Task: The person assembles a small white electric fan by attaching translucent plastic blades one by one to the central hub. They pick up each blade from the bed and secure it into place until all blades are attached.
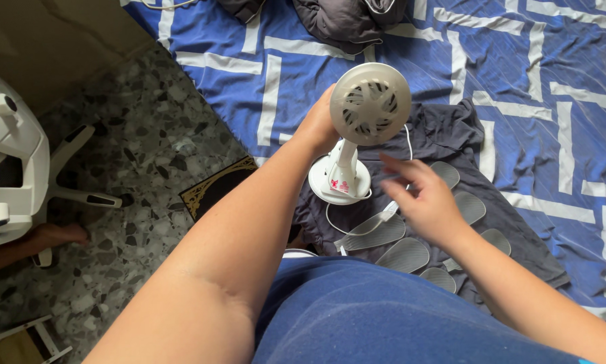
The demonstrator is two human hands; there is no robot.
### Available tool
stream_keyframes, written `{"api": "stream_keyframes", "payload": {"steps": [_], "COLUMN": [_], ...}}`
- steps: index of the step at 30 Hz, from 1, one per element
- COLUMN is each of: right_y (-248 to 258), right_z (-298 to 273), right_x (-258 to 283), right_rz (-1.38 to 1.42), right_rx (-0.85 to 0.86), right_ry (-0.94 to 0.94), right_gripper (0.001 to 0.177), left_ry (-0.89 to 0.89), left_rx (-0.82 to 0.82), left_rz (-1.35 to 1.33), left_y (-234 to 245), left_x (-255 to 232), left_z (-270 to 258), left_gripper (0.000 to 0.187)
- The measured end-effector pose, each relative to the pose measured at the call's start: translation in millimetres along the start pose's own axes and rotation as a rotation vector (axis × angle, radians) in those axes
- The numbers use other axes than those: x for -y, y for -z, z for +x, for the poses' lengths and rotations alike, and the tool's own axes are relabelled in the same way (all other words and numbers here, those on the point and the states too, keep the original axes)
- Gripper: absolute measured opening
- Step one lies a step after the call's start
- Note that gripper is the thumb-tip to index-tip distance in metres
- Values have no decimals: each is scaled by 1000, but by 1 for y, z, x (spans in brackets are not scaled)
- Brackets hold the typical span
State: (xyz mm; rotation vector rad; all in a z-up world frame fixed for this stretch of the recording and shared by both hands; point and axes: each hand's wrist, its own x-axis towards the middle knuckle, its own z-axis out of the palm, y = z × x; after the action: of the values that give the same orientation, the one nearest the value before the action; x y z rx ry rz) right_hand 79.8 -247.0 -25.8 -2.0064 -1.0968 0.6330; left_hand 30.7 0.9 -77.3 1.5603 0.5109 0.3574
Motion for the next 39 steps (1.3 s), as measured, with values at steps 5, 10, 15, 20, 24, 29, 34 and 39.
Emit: {"api": "stream_keyframes", "payload": {"steps": [5, 10, 15, 20, 24, 29, 34, 39], "right_y": [21, 2, -24, 1, 39, 11, -9, 64], "right_z": [30, 24, -21, 10, 36, 6, -33, 33], "right_x": [15, 23, 0, -8, 7, -16, -38, -17], "right_rz": [62, 51, -160, -116, 364, -11, -431, 87], "right_rx": [-184, -166, 251, -56, -150, 77, 661, -52], "right_ry": [98, 97, 151, -58, -56, 156, -156, -60], "right_gripper": [85, 98, 47, 28, 78, 67, 53, 90], "left_ry": [-168, -49, -2, -26, -131, -168, -110, -159], "left_rx": [24, 16, 110, 77, 51, 73, 241, 183], "left_rz": [126, -58, 4, -99, 156, 50, -108, -21], "left_y": [-1, -7, 7, 3, -3, -9, 4, -4], "left_x": [13, 17, 3, 6, 18, 26, -3, 3], "left_z": [-3, -1, 4, 3, 2, 7, 5, 7], "left_gripper": [41, 42, 39, 39, 48, 45, 27, 30]}}
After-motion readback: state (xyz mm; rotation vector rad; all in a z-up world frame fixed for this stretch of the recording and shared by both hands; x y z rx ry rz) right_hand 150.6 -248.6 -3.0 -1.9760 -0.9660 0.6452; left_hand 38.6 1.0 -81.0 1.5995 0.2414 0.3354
